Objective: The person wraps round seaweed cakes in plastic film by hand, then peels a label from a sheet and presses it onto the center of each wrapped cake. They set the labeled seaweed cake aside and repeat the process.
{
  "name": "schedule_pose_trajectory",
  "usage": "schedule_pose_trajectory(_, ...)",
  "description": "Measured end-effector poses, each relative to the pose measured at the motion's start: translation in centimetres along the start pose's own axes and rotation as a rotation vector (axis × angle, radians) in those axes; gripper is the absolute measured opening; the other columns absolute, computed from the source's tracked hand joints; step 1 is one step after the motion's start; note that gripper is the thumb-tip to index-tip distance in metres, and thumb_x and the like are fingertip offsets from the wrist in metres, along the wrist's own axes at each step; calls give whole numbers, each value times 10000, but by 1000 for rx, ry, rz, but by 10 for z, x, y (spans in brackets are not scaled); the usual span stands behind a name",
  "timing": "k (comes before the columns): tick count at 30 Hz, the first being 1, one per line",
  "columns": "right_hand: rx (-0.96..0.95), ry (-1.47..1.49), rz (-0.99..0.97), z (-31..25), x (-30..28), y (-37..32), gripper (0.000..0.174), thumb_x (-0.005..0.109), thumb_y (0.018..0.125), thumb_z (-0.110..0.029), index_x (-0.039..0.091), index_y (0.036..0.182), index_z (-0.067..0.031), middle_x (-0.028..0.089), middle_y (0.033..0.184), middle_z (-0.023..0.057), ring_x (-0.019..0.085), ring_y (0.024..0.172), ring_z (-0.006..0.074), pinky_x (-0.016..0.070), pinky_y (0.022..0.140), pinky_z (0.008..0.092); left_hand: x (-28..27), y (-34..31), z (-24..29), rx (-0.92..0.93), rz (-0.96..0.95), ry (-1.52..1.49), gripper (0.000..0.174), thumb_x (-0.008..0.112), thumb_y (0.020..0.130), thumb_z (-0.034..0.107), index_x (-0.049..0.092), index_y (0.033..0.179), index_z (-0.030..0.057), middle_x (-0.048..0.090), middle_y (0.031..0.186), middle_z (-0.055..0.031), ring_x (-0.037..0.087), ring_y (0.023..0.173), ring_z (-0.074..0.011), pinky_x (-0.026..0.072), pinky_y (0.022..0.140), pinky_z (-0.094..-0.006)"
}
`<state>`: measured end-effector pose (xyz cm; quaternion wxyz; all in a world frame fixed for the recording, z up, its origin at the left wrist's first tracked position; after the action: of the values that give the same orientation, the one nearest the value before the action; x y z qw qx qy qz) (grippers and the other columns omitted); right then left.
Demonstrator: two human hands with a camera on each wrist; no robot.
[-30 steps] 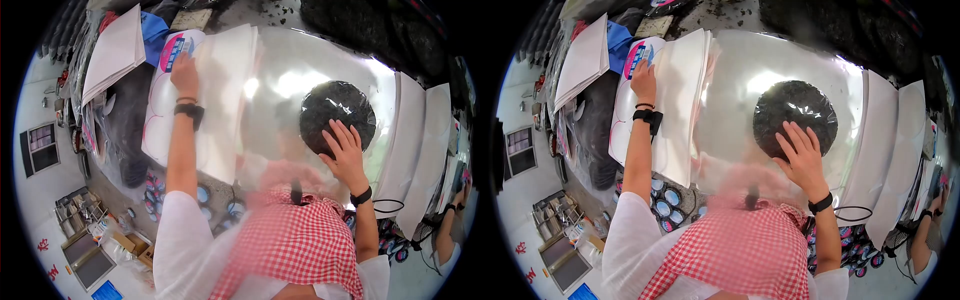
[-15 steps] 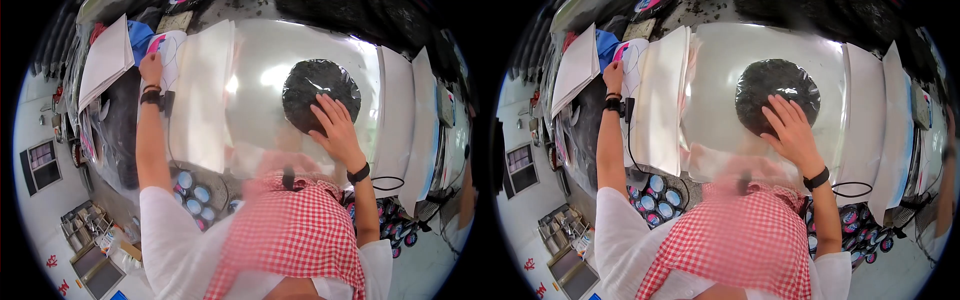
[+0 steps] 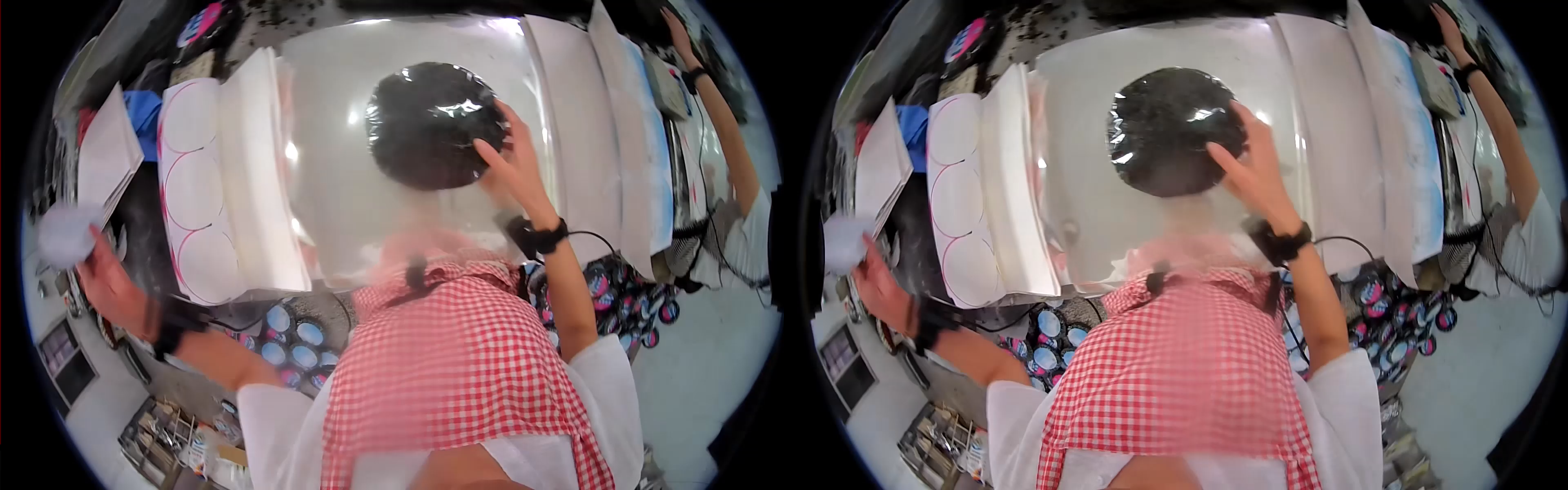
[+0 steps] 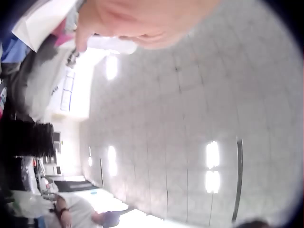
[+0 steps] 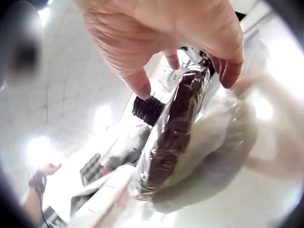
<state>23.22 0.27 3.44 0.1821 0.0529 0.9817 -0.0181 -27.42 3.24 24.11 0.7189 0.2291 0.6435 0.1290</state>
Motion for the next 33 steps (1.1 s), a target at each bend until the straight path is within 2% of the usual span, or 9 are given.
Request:
schedule_pose_trajectory(5, 92, 449, -64, 13, 13, 12, 673, 702, 814, -57, 376, 1403, -65, 472, 1305, 113, 538, 1126, 179, 473, 920, 316, 199, -138, 112, -308, 211, 732, 288, 419, 987, 111, 524, 1181, -75, 574, 1204, -204, 596, 1005, -356, 472, 820, -460)
schedule_pose_trajectory(7, 88, 520, -41, 22, 20, 13, 669, 698, 811, -46, 378, 1399, -59, 493, 1284, 111, 545, 1123, 179, 471, 931, 317, 158, -63, 242, 259, 88, -619, 373, 337, 1008, 97, 477, 1308, -76, 484, 1372, -223, 443, 1314, -327, 377, 1050, -405)
schedule_pose_trajectory(11, 34, 294, -27, 34, 24, 15, 679, 687, 816, -12, 374, 1414, -85, 520, 1178, 68, 538, 1045, 140, 461, 891, 282, 218, -77, 265, 392, -143, -626, 433, 489, 863, -98, 497, 1293, -48, 500, 1353, -213, 457, 1288, -365, 376, 1073, -424)
schedule_pose_trajectory(18, 18, 277, -82, 32, 17, 12, 656, 600, 847, 9, 339, 1442, -85, 522, 1185, 60, 522, 1040, 127, 435, 913, 271, 184, -57, 285, 441, -647, -303, 468, 510, 928, 333, 516, 1343, 116, 421, 1462, -47, 331, 1386, -260, 100, 1021, -706)
schedule_pose_trajectory(21, 122, 378, -104, 35, 15, 11, 678, 621, 822, -15, 340, 1438, -49, 431, 1366, 110, 449, 1225, 194, 385, 1018, 322, 234, -35, 299, 605, -445, -293, 513, 553, 905, 361, 487, 1374, 162, 418, 1464, -46, 351, 1368, -272, 112, 1030, -701)
schedule_pose_trajectory(25, 105, 536, -126, 29, 10, 16, 673, 596, 840, 7, 317, 1450, -55, 447, 1338, 81, 493, 1165, 155, 419, 973, 300, 269, -21, 250, 16, -441, -455, 625, 599, 905, 353, 391, 1419, 65, 388, 1458, -166, 367, 1345, -310, 250, 1097, -527)
schedule_pose_trajectory(27, 124, 581, -149, 21, 5, 17, 690, 625, 823, -21, 333, 1447, -40, 418, 1411, 111, 456, 1257, 188, 397, 1030, 328, 252, -21, 222, -376, -653, -1218, 587, 600, 929, 228, 360, 1431, 42, 399, 1437, -177, 421, 1305, -279, 343, 1075, -404)
schedule_pose_trajectory(30, 39, 650, -371, -55, -1, 30, 701, 671, 823, -81, 353, 1448, -102, 508, 1290, 103, 514, 1172, 174, 432, 978, 320, 189, -29, 187, -769, -528, -1808, 540, 543, 953, 97, 329, 1445, 28, 468, 1386, -129, 478, 1234, -203, 394, 1030, -347)
schedule_pose_trajectory(33, -160, 359, -411, -82, -8, 89, 667, 700, 817, -174, 401, 1412, -135, 510, 1271, 128, 545, 1132, 229, 455, 939, 351, 127, -55, 91, -441, 188, -2292, 627, 577, 908, 109, 273, 1450, 24, 539, 1266, -125, 566, 1046, -215, 493, 880, -354)
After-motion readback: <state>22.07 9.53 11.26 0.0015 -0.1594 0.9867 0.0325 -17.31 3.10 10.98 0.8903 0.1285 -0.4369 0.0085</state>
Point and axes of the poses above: each hand's wrist, its own y-axis towards the middle knuckle, its own x-axis out of the palm, z = x × y, the point moved 1 cm from there along y, towards the middle knuckle
